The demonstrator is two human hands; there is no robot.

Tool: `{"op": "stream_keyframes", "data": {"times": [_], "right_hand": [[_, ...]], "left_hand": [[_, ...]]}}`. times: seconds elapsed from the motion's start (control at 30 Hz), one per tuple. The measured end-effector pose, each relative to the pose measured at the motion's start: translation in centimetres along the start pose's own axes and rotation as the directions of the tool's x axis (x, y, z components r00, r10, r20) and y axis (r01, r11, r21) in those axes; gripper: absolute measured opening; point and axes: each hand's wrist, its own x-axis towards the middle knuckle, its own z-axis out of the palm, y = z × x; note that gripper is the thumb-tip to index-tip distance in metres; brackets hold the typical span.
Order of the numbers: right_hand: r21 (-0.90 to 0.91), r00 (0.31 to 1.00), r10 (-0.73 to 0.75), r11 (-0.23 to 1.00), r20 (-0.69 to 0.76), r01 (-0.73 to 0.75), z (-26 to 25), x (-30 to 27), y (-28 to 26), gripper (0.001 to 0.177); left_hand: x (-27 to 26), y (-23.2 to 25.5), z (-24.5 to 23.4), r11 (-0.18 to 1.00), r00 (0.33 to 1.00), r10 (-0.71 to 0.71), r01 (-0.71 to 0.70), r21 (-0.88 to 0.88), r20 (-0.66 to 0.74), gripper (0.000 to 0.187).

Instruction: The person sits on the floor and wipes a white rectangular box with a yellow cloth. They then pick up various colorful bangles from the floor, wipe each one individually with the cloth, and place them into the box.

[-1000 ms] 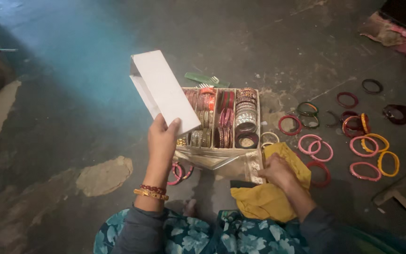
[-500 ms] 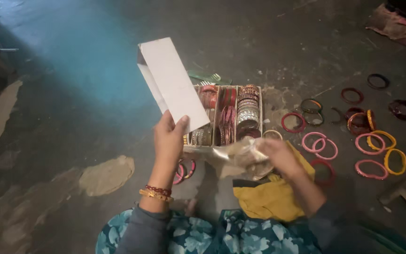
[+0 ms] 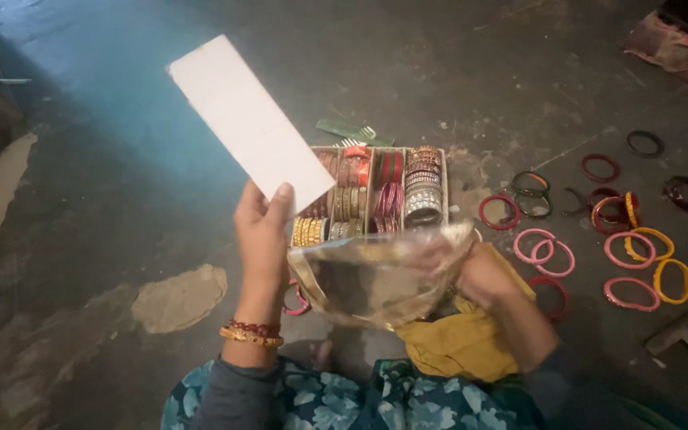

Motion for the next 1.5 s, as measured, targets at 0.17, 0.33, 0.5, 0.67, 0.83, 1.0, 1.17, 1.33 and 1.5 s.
{"op": "stream_keyframes", "data": {"times": [0.17,0.33,0.5,0.67,0.83,1.0,1.17,1.33,1.5], "right_hand": [[-0.413,0.992,0.119,0.906,0.038,-0.092,0.9,2.5,0.1,0.035],[-0.441,0.967,-0.253,0.866,0.020,0.236,4.4,7.9,-2.4,0.059],[-0.998,0.957,-0.288,-0.046,-0.018,-0.033,7.5,9.0,-3.2,0.062],[-0.994,0.976,-0.217,-0.105,-0.016,-0.040,7.6,9.4,-2.4,0.068],[-0.998,0.960,-0.279,0.044,0.032,0.046,5.8,10.5,-2.5,0.057],[-0.923,0.824,-0.566,0.311,0.012,0.227,0.5,8.2,-4.4,0.030],[-0.976,0.932,-0.296,0.122,-0.210,-0.182,-7.4,2.5,-4.1,0.036],[-0.919,0.933,0.005,-0.177,-0.360,-0.353,-11.1,-2.3,0.8,0.048],[-0.896,0.892,-0.095,-0.010,-0.441,-0.444,-9.1,-2.0,2.9,0.038]], "left_hand": [[0.0,0.5,0.0,0.995,0.993,-0.099,0.096,-0.037,-0.070,0.029],[0.3,1.0,-0.2,0.970,1.000,-0.013,0.013,-0.245,0.002,0.032],[0.6,1.0,-0.6,0.973,0.996,-0.030,0.011,-0.229,-0.080,0.032],[1.2,0.4,-0.2,0.964,0.997,-0.060,0.044,-0.262,-0.050,0.033],[0.7,0.1,0.7,0.927,0.984,-0.094,0.142,-0.348,0.151,0.040],[0.0,0.2,2.7,0.938,0.930,-0.193,0.268,-0.219,0.312,0.055],[-0.9,0.3,4.2,0.935,0.896,-0.287,0.338,-0.102,0.338,0.059],[-2.1,0.4,4.5,0.929,0.869,-0.348,0.371,0.002,0.351,0.055],[-2.6,-0.6,4.1,0.916,0.875,-0.394,0.400,0.038,0.282,0.057]]}}
